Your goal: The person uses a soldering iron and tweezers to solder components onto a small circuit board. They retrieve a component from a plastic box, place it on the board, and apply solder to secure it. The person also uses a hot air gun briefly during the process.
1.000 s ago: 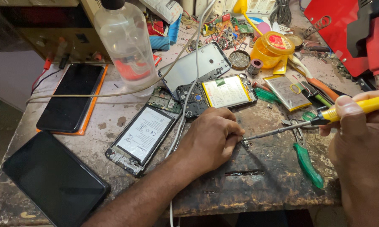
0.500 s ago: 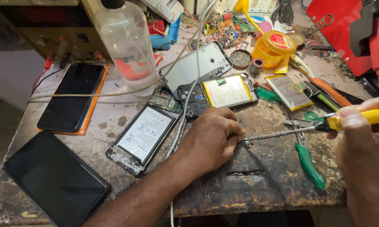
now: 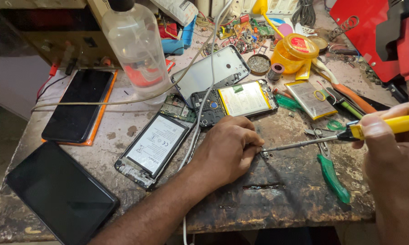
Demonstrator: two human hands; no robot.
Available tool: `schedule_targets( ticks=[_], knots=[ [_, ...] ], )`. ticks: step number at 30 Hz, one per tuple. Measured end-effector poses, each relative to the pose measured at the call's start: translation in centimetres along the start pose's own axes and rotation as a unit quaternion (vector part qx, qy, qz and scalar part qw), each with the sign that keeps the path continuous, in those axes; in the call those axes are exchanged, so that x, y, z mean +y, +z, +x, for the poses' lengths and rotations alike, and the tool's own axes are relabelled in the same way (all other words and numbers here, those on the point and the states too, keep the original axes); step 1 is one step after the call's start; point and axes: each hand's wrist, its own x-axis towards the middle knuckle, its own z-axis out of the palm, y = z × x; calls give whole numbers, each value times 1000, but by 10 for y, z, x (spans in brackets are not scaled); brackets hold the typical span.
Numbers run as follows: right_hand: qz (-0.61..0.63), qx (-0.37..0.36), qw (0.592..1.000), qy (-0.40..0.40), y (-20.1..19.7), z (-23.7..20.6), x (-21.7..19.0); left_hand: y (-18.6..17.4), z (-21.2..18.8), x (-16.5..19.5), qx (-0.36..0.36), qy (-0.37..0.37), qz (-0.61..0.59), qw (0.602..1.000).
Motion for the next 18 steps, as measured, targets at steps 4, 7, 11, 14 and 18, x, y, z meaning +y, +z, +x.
schedule_targets(
  ticks=[4,7,11,14,18],
  knots=[
    [70,11,997,21,8,5,1,1,1,1,-5,0,10,1000],
    [100,16,995,23,8,4,3,0,1,1,-15,-8,11,1000],
    [73,22,997,30,4,2,5,-1,0,1,-14,-9,1,1000],
    [85,18,996,30,5,3,8,-1,1,1,-8,-2,3,1000],
    [114,4,993,14,5,5,12,0,1,1,-5,-1,1,1000]
  ],
)
